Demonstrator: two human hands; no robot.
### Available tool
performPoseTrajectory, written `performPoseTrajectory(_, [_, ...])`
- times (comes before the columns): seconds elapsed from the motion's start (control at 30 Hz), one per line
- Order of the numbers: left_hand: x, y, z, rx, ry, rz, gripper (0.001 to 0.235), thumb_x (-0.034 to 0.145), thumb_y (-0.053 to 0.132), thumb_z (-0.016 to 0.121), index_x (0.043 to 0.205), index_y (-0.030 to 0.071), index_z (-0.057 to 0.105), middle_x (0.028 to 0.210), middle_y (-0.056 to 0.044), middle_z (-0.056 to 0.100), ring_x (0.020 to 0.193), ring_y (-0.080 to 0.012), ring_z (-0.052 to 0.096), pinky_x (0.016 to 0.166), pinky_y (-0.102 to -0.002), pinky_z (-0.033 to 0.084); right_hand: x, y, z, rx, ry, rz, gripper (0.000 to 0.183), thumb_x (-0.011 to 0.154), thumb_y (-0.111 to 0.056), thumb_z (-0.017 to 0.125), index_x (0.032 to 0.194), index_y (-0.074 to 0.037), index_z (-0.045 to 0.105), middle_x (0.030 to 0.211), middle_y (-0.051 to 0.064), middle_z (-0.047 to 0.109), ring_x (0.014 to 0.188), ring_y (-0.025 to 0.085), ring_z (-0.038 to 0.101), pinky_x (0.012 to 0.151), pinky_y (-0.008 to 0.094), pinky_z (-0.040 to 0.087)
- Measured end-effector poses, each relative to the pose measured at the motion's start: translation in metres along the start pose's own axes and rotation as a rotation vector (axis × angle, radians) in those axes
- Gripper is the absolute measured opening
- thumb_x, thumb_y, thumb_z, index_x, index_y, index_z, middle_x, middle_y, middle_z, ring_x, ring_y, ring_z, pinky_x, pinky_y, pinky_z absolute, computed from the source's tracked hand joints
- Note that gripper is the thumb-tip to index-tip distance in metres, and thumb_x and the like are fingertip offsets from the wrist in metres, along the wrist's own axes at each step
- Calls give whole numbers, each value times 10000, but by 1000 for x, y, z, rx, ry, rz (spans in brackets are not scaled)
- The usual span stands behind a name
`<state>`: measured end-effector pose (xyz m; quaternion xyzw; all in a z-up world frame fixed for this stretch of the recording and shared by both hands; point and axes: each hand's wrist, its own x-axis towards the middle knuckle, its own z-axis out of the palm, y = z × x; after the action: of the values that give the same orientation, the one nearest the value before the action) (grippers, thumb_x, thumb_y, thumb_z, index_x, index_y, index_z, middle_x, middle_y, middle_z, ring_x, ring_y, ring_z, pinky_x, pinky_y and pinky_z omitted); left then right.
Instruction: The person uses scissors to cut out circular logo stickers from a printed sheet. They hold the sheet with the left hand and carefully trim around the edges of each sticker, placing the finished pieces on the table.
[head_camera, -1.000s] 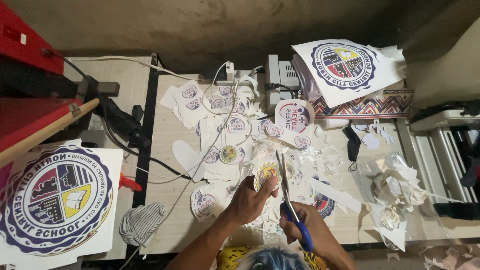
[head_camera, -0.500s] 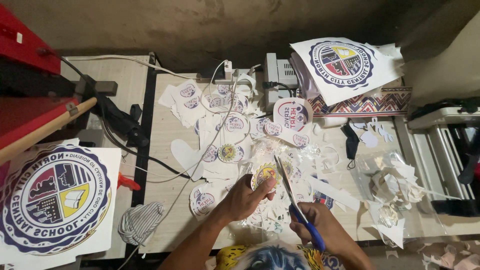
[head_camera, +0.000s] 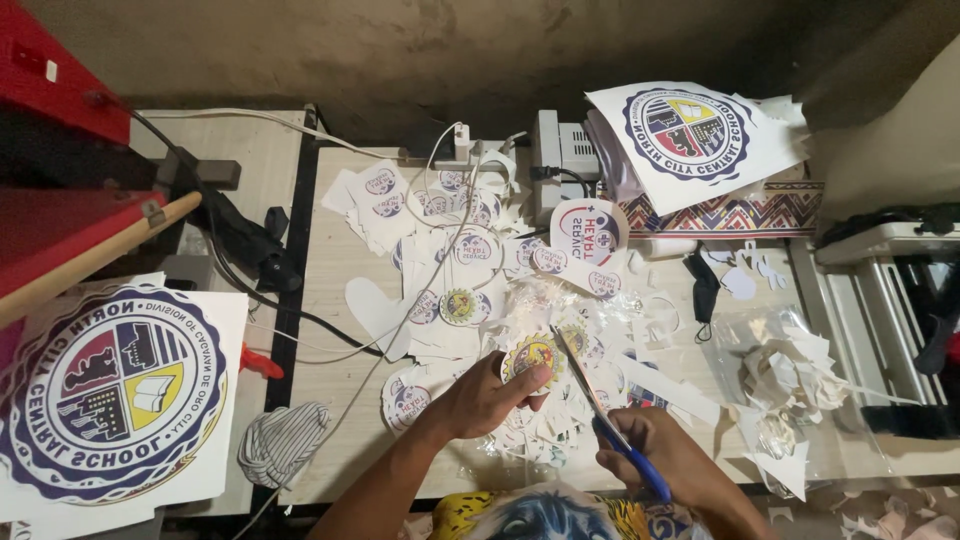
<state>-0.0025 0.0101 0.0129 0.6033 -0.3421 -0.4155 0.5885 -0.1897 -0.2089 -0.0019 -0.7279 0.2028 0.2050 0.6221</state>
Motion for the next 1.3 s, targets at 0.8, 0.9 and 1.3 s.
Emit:
performPoseTrajectory(0.8, [4,-15,-19,-104,-178,-171,446,993,515,559,960,75,620,771,-6,609,731,-101,580,683,-303,499,-2,9,-22,115,-105,83,251,836,-92,804,714,-36,592,576,-30,521,474,73,450,420,273,337])
performPoseTrajectory(0.9, [3,-20,-20,-84,-192,-149,455,1014,517,545,951,73,616,758,-7,609,722,-97,556,676,-294,483,-1,8,-21,76,-135,47,254,855,-81,800,709,-37,597,570,-35,518,482,61,441,428,265,333])
performPoseTrajectory(1.3, [1,-33,-18,-90,-192,-219,443,993,524,557,982,86,622,757,4,615,728,-89,570,664,-283,484,-3,13,-13,179,-142,128,255,843,-17,772,703,-32,560,531,-16,512,409,67,462,380,258,331])
